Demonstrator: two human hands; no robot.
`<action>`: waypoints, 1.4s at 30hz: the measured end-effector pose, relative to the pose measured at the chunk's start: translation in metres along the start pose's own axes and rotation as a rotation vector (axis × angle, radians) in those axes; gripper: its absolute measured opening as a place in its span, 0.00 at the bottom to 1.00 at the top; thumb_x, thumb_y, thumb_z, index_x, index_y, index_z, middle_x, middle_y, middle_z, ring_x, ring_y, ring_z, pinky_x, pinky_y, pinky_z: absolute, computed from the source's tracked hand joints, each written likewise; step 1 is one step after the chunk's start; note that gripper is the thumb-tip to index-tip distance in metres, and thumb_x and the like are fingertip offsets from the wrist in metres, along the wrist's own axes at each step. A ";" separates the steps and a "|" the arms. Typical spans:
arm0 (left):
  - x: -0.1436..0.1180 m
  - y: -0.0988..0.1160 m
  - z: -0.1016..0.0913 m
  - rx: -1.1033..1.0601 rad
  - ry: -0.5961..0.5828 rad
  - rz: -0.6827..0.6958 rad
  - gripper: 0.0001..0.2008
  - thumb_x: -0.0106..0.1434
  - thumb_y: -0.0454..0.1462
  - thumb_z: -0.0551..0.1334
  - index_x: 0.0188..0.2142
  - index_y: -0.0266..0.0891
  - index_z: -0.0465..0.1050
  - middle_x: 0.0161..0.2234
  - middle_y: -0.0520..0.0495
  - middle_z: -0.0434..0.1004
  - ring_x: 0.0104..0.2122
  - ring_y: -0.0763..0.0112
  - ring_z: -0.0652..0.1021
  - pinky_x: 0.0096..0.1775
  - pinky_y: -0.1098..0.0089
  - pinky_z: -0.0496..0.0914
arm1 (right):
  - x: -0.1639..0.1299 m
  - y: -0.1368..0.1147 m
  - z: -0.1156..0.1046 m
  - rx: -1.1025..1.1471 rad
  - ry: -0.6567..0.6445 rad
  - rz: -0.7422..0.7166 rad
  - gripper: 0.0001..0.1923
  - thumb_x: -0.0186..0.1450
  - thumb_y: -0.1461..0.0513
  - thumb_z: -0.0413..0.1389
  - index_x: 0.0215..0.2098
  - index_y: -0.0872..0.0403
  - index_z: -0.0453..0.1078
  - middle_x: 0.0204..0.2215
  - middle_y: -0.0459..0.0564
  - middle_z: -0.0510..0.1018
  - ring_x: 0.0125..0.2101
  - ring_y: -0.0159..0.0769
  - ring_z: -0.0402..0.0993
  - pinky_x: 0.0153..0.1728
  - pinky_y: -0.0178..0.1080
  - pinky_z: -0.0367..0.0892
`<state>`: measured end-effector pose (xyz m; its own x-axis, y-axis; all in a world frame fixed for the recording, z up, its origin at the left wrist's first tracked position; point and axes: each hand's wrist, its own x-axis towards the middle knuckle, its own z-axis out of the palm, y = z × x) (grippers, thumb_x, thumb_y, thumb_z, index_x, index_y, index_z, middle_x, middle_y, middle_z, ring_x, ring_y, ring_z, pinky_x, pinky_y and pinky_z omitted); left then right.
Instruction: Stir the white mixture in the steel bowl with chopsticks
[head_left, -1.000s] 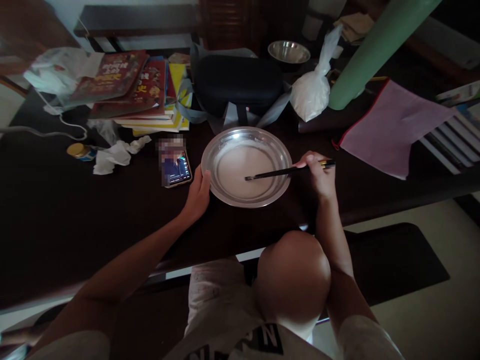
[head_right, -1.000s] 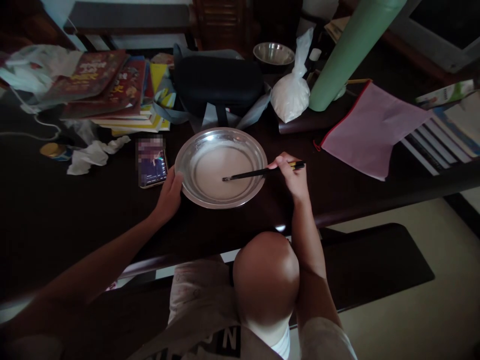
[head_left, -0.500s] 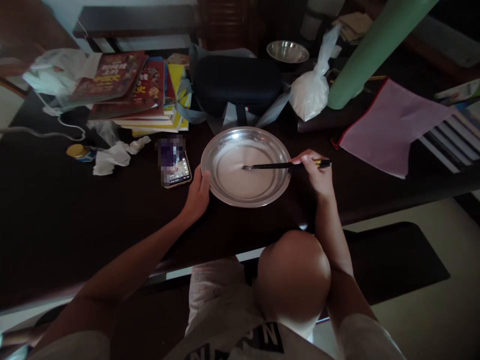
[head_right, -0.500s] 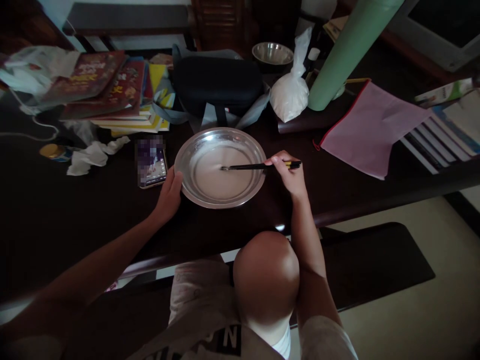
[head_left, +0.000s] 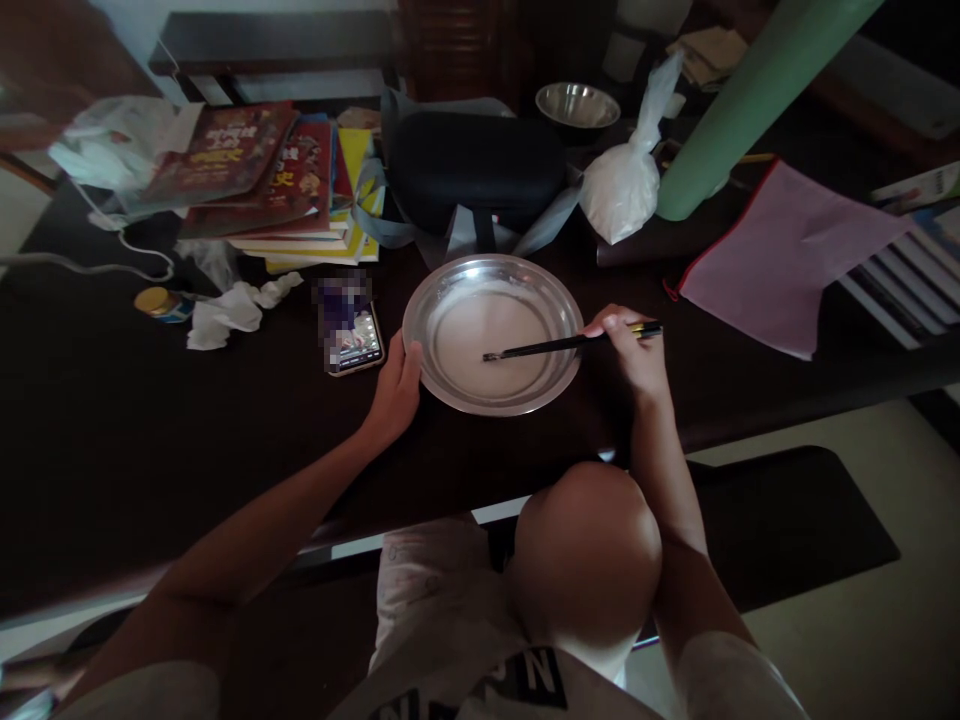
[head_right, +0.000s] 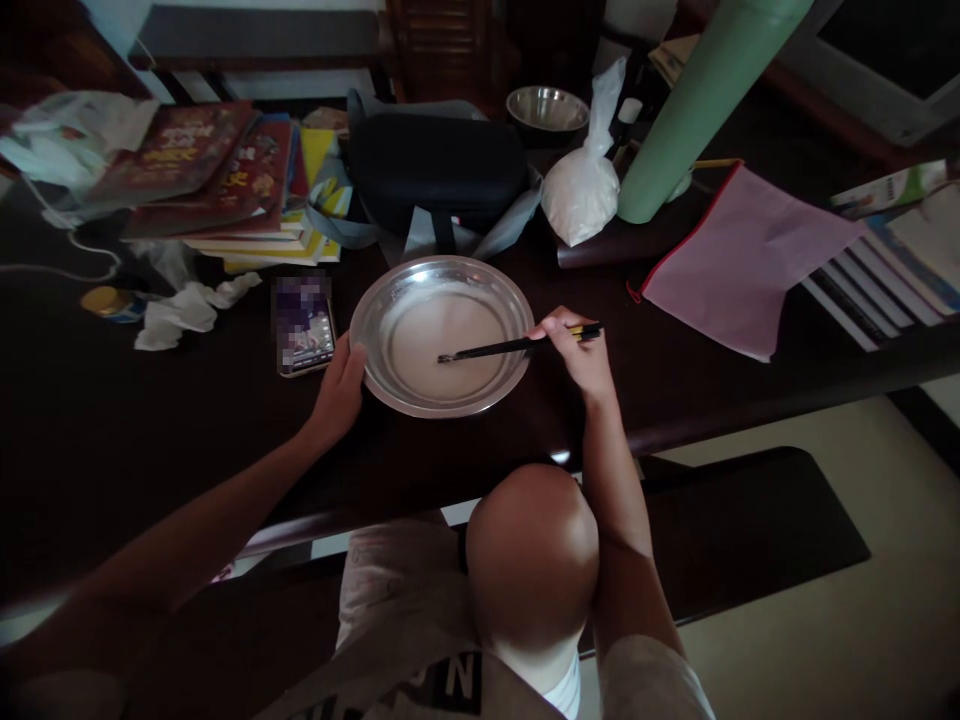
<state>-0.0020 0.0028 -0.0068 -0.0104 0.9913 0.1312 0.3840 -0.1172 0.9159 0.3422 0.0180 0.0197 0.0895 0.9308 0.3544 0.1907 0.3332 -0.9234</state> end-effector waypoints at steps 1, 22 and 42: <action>0.000 0.001 0.000 -0.001 0.003 0.002 0.39 0.73 0.67 0.50 0.63 0.40 0.72 0.61 0.35 0.79 0.61 0.50 0.78 0.66 0.50 0.71 | 0.000 0.000 0.000 -0.009 -0.017 -0.008 0.22 0.66 0.40 0.65 0.27 0.47 0.82 0.28 0.46 0.86 0.33 0.39 0.85 0.41 0.42 0.78; -0.001 0.001 0.001 0.016 0.019 0.006 0.39 0.73 0.68 0.49 0.61 0.41 0.72 0.58 0.36 0.81 0.61 0.50 0.77 0.65 0.50 0.71 | 0.001 -0.003 0.002 -0.032 0.016 -0.005 0.24 0.64 0.38 0.65 0.27 0.47 0.81 0.27 0.46 0.86 0.33 0.41 0.85 0.41 0.44 0.79; 0.000 0.002 0.000 0.010 0.009 0.013 0.41 0.71 0.69 0.49 0.62 0.40 0.72 0.60 0.35 0.80 0.60 0.50 0.78 0.65 0.50 0.71 | 0.001 -0.001 0.001 -0.019 0.064 0.001 0.24 0.64 0.38 0.65 0.25 0.46 0.81 0.25 0.45 0.85 0.32 0.40 0.84 0.41 0.45 0.79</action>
<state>-0.0009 0.0024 -0.0053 -0.0141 0.9891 0.1464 0.3931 -0.1291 0.9104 0.3417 0.0190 0.0206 0.1520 0.9194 0.3629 0.2092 0.3289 -0.9209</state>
